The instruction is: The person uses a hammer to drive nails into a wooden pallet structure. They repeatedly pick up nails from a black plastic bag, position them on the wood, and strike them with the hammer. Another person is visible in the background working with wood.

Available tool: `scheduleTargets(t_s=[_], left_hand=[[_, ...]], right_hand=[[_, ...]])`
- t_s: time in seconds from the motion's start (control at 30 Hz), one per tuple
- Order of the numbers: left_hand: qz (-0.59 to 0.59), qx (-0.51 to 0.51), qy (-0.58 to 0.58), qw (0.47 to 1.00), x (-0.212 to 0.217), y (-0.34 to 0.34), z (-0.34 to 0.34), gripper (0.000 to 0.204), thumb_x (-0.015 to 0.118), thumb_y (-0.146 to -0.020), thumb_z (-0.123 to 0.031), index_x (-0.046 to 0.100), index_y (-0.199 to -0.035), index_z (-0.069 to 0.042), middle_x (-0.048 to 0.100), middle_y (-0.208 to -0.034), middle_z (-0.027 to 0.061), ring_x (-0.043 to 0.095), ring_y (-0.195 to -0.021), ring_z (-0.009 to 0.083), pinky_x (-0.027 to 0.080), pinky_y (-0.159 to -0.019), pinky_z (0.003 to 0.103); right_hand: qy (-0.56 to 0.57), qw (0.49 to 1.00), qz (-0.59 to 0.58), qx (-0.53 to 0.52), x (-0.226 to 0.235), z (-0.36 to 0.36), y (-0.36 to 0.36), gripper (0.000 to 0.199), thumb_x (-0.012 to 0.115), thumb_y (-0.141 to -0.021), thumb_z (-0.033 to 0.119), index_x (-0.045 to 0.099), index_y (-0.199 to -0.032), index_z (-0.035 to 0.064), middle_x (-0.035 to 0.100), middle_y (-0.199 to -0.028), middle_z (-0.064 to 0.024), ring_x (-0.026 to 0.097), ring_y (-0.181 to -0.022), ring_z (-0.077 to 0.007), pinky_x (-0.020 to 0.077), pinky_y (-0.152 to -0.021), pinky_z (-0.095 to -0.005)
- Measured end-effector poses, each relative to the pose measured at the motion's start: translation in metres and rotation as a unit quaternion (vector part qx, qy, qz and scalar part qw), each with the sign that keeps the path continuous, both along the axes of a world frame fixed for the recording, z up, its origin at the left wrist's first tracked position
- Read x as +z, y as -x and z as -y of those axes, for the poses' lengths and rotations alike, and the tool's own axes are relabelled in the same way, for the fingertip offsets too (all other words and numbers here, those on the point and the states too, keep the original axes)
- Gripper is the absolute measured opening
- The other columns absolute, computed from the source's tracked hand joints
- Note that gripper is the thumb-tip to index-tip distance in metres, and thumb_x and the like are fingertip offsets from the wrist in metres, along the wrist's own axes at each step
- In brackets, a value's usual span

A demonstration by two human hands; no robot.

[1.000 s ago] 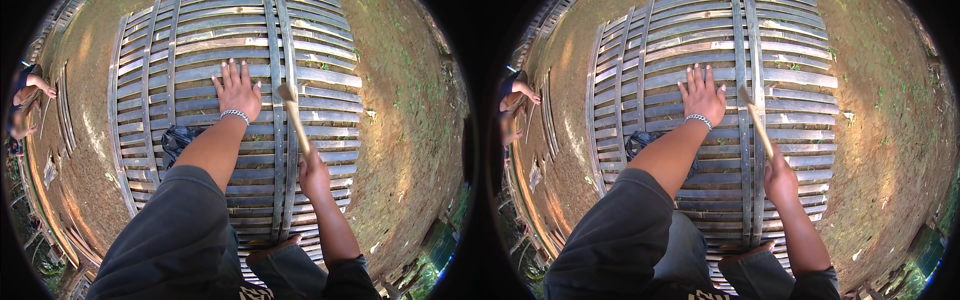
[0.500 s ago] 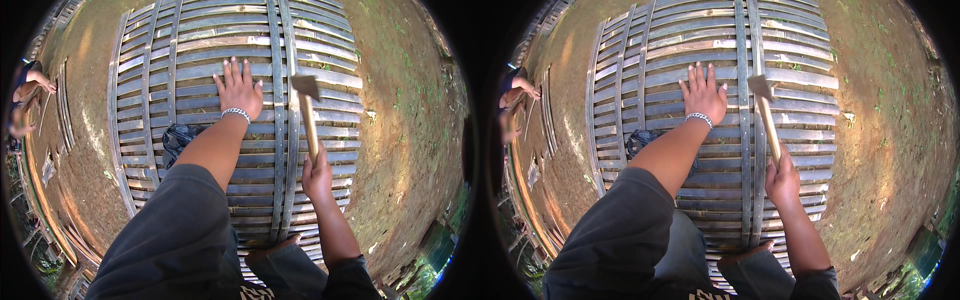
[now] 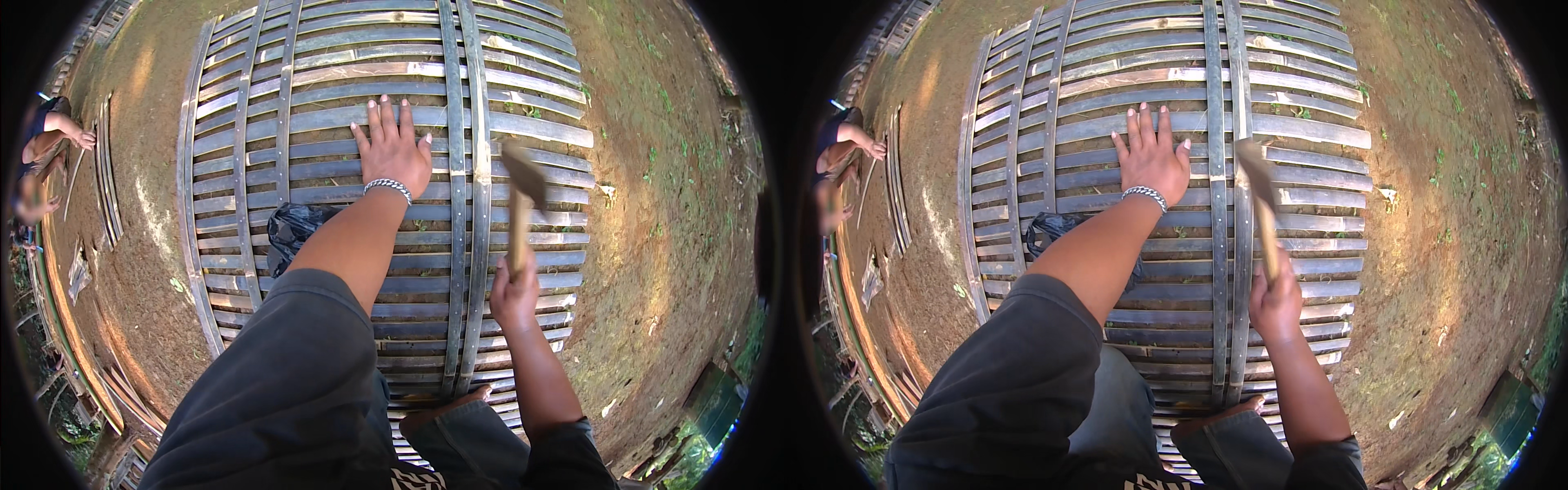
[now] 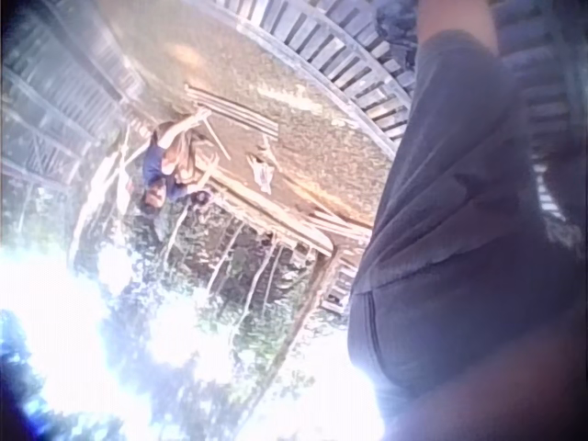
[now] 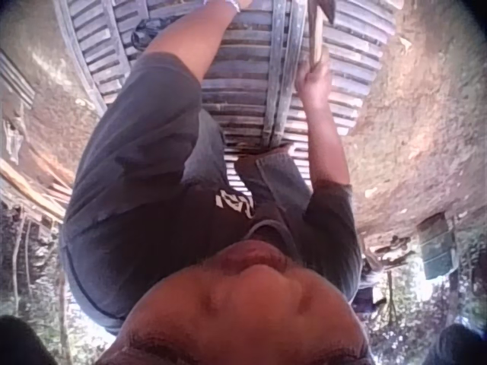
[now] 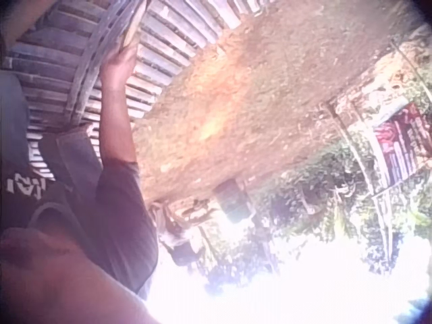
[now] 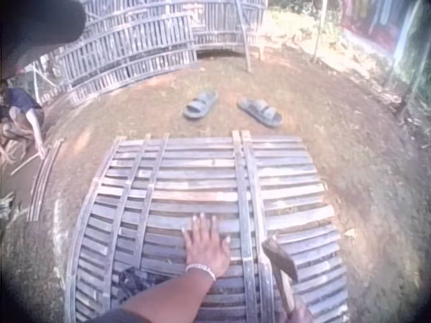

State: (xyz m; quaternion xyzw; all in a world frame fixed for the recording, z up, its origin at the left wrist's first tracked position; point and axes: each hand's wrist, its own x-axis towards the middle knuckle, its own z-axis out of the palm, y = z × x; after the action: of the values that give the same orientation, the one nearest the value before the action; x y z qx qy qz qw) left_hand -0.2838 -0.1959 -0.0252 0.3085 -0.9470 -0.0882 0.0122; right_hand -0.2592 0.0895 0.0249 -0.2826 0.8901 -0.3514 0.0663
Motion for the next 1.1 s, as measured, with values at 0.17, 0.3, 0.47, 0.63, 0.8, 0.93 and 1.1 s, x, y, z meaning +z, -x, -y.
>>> scheduleTargets(t_s=[0.17, 0.3, 0.47, 0.63, 0.8, 0.93, 1.1], left_hand=[[-0.005, 0.005, 0.005, 1.0, -0.002, -0.003, 0.004, 0.069, 0.038, -0.108, -0.044, 0.021, -0.165, -0.008, 0.013, -0.171, 0.021, 0.006, -0.16, 0.0395, 0.008, -0.126, 0.064], [-0.017, -0.001, 0.008, 1.0, -0.005, 0.0, 0.002, 0.069, 0.038, -0.108, -0.043, 0.021, -0.165, -0.008, 0.013, -0.172, 0.0211, 0.006, -0.16, 0.0395, 0.008, -0.126, 0.064], [0.002, 0.004, 0.0, 1.0, -0.001, -0.002, 0.002, 0.069, 0.038, -0.108, -0.043, 0.021, -0.165, -0.009, 0.013, -0.171, 0.0212, 0.006, -0.16, 0.0393, 0.008, -0.126, 0.064], [-0.013, 0.004, 0.003, 1.0, -0.001, -0.003, 0.004, 0.069, 0.039, -0.108, -0.043, 0.022, -0.165, -0.009, 0.013, -0.172, 0.0214, 0.007, -0.16, 0.0396, 0.008, -0.126, 0.063], [-0.006, 0.0, -0.007, 1.0, -0.001, -0.002, -0.002, 0.068, 0.039, -0.108, -0.043, 0.023, -0.165, -0.009, 0.013, -0.172, 0.0215, 0.007, -0.16, 0.0395, 0.008, -0.126, 0.063], [-0.013, -0.001, -0.004, 1.0, 0.002, -0.003, -0.001, 0.067, 0.039, -0.107, -0.042, 0.025, -0.164, -0.01, 0.013, -0.172, 0.021, 0.008, -0.16, 0.0391, 0.008, -0.126, 0.063], [0.003, 0.003, -0.005, 1.0, 0.006, -0.006, 0.004, 0.068, 0.038, -0.108, -0.042, 0.021, -0.165, -0.01, 0.012, -0.172, 0.0208, 0.007, -0.16, 0.0383, 0.009, -0.126, 0.063]], right_hand=[[-0.067, 0.995, 0.073, -0.022, 0.011, 0.013, 0.002, 0.054, 0.063, -0.096, 0.003, 0.045, -0.147, 0.0082, 0.071, -0.095, -0.0283, 0.073, -0.081, -0.0451, 0.0584, -0.069, -0.0497], [0.117, 0.989, 0.049, -0.073, 0.002, 0.001, -0.002, 0.051, 0.06, -0.098, 0.005, 0.044, -0.147, 0.0028, 0.07, -0.096, -0.0281, 0.073, -0.08, -0.0435, 0.0584, -0.07, -0.0485], [-0.164, 0.98, 0.105, 0.026, 0.008, 0.013, 0.008, 0.054, 0.061, -0.098, 0.004, 0.042, -0.149, 0.0039, 0.07, -0.1, -0.0299, 0.073, -0.084, -0.0445, 0.0591, -0.074, -0.0486], [0.073, 0.994, 0.051, -0.063, 0.012, 0.011, 0.001, 0.047, 0.061, -0.097, -0.001, 0.048, -0.142, -0.003, 0.07, -0.099, -0.0255, 0.073, -0.087, -0.0342, 0.0588, -0.075, -0.0416], [-0.056, 0.996, 0.074, 0.0, -0.002, -0.003, 0.004, 0.041, 0.059, -0.098, 0.002, 0.05, -0.138, -0.0004, 0.068, -0.087, -0.0219, 0.071, -0.077, -0.0342, 0.0561, -0.071, -0.0435], [-0.096, 0.986, 0.134, -0.024, 0.015, 0.003, 0.005, 0.054, 0.058, -0.101, 0.007, 0.039, -0.151, 0.0073, 0.07, -0.094, -0.029, 0.073, -0.086, -0.0425, 0.0568, -0.073, -0.0503], [-0.022, 0.999, 0.017, -0.027, 0.024, -0.001, -0.009, 0.056, 0.059, -0.101, 0.008, 0.037, -0.152, 0.0065, 0.07, -0.105, -0.0332, 0.072, -0.093, -0.0496, 0.0583, -0.075, -0.0502]])
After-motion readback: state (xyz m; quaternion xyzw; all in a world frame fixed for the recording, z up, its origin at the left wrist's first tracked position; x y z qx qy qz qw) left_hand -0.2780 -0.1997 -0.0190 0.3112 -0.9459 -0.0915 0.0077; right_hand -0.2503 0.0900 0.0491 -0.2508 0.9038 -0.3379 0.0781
